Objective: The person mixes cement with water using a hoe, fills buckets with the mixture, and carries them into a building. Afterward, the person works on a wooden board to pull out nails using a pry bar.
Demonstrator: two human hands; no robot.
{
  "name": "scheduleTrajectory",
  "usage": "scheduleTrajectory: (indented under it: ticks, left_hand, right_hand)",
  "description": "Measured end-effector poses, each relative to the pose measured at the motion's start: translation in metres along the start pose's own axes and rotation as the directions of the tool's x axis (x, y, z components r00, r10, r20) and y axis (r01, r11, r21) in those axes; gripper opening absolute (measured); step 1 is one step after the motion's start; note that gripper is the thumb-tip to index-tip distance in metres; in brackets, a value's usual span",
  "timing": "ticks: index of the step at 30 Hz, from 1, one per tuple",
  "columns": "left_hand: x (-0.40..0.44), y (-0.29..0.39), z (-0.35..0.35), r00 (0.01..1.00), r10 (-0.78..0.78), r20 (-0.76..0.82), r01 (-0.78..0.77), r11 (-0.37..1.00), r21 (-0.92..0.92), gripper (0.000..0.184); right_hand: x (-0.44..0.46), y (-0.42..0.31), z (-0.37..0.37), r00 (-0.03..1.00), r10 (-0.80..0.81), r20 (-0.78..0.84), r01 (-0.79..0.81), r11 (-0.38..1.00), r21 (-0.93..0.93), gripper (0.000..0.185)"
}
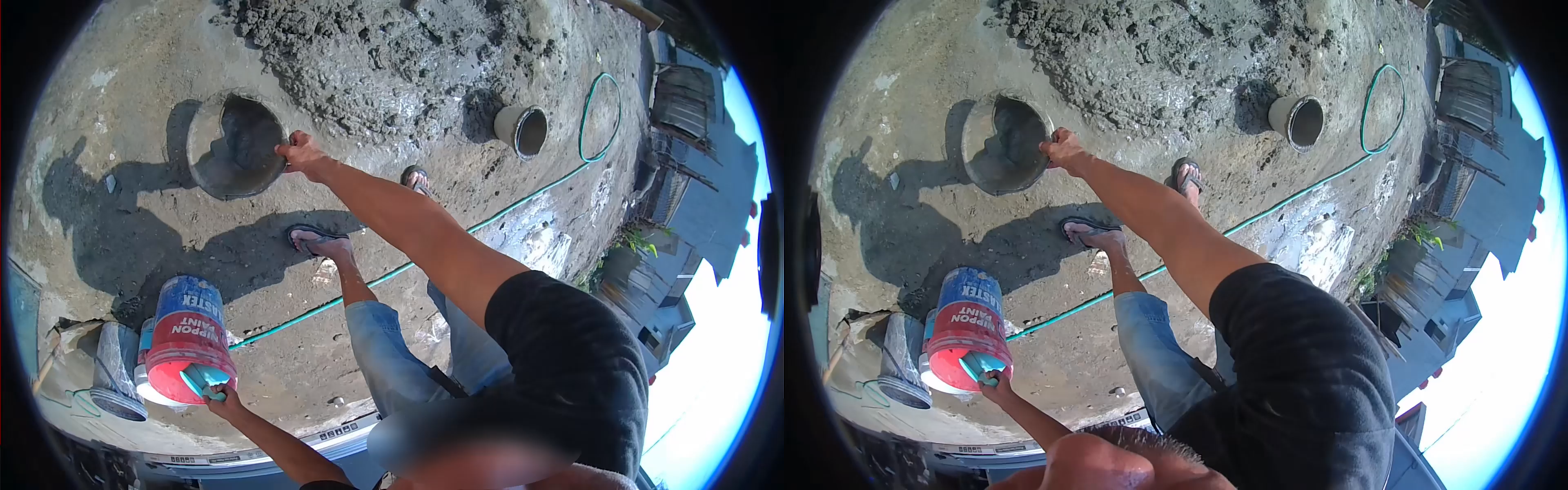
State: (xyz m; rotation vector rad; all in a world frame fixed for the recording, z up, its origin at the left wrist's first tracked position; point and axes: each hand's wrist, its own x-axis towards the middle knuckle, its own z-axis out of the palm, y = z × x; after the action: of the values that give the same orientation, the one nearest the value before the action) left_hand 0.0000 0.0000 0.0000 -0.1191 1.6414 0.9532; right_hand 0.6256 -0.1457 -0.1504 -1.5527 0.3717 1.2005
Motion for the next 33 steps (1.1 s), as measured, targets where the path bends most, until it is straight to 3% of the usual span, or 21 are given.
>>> scheduleTrajectory:
  ticks: [2, 3, 5, 6, 10, 12, 13, 15, 19, 21, 22, 25, 27, 28, 32, 33]
  left_hand:
    - [0.008, 0.004, 0.033, 1.000, -0.003, -0.009, 0.004, 0.992, 0.127, 0.026]
    - [-0.020, -0.023, 0.025, 0.999, -0.044, -0.029, 0.048, 0.986, 0.159, 0.026]
    - [-0.017, -0.032, 0.036, 0.992, 0.123, -0.015, -0.114, 0.954, 0.279, 0.025]
    - [-0.015, -0.036, 0.041, 0.993, 0.118, 0.010, -0.117, 0.954, 0.276, 0.025]
    - [-0.044, -0.052, 0.058, 0.998, -0.028, -0.049, 0.043, 0.943, 0.329, 0.030]
    - [-0.092, -0.075, 0.074, 0.957, 0.217, -0.192, -0.076, 0.828, 0.555, 0.040]
    - [-0.102, -0.080, 0.073, 0.961, 0.216, -0.172, -0.084, 0.821, 0.565, 0.040]
    - [-0.105, -0.083, 0.050, 0.992, 0.113, 0.052, -0.120, 0.755, 0.644, 0.051]
    - [-0.186, -0.137, 0.067, 0.989, 0.141, 0.046, -0.122, 0.595, 0.794, 0.058]
    - [-0.212, -0.162, 0.069, 0.994, 0.109, 0.027, -0.080, 0.517, 0.852, 0.059]
    - [-0.225, -0.173, 0.068, 0.993, 0.115, 0.032, -0.087, 0.509, 0.856, 0.059]
    - [-0.259, -0.204, 0.069, 0.997, 0.044, 0.061, -0.074, 0.394, 0.916, 0.062]
    - [-0.279, -0.223, 0.070, 0.997, 0.011, 0.071, -0.072, 0.282, 0.957, 0.065]
    - [-0.287, -0.228, 0.069, 0.997, -0.004, 0.083, -0.079, 0.256, 0.963, 0.065]
    - [-0.310, -0.246, 0.070, 0.996, 0.013, 0.083, -0.084, 0.220, 0.972, 0.064]
    - [-0.314, -0.248, 0.071, 0.997, 0.021, 0.081, -0.083, 0.200, 0.976, 0.063]
  right_hand:
    - [-0.006, -0.006, 0.002, 0.994, -0.101, -0.033, 0.093, 0.976, -0.196, 0.029]
    - [-0.030, 0.010, -0.066, 0.990, -0.106, -0.094, 0.082, 0.971, -0.225, 0.027]
    - [-0.064, -0.006, -0.111, 0.987, -0.104, -0.122, 0.081, 0.981, -0.176, 0.025]
    - [-0.102, -0.033, -0.135, 0.990, -0.066, -0.127, 0.050, 0.991, -0.125, 0.024]
    - [-0.191, -0.038, -0.272, 0.950, -0.124, -0.287, 0.103, 0.991, -0.088, 0.019]
    - [-0.243, -0.048, -0.331, 0.904, -0.123, -0.408, 0.119, 0.992, -0.036, 0.019]
    - [-0.269, -0.058, -0.359, 0.877, -0.107, -0.469, 0.103, 0.994, -0.035, 0.019]
    - [-0.303, -0.060, -0.425, 0.792, -0.113, -0.600, 0.110, 0.993, -0.041, 0.019]
    - [-0.321, -0.041, -0.567, 0.472, -0.132, -0.872, -0.142, 0.965, -0.223, 0.025]
    - [-0.318, -0.056, -0.615, 0.361, -0.178, -0.915, -0.443, 0.831, -0.336, 0.040]
    - [-0.313, -0.068, -0.629, 0.332, -0.238, -0.913, -0.521, 0.761, -0.388, 0.040]
    - [-0.300, -0.092, -0.676, 0.284, -0.277, -0.918, -0.686, 0.610, -0.396, 0.039]
    - [-0.295, -0.109, -0.699, 0.226, -0.273, -0.935, -0.689, 0.634, -0.351, 0.037]
    - [-0.294, -0.115, -0.713, 0.267, -0.286, -0.920, -0.691, 0.609, -0.389, 0.038]
    - [-0.289, -0.140, -0.739, 0.264, -0.314, -0.912, -0.707, 0.581, -0.404, 0.036]
    - [-0.290, -0.144, -0.745, 0.277, -0.361, -0.891, -0.750, 0.499, -0.435, 0.035]
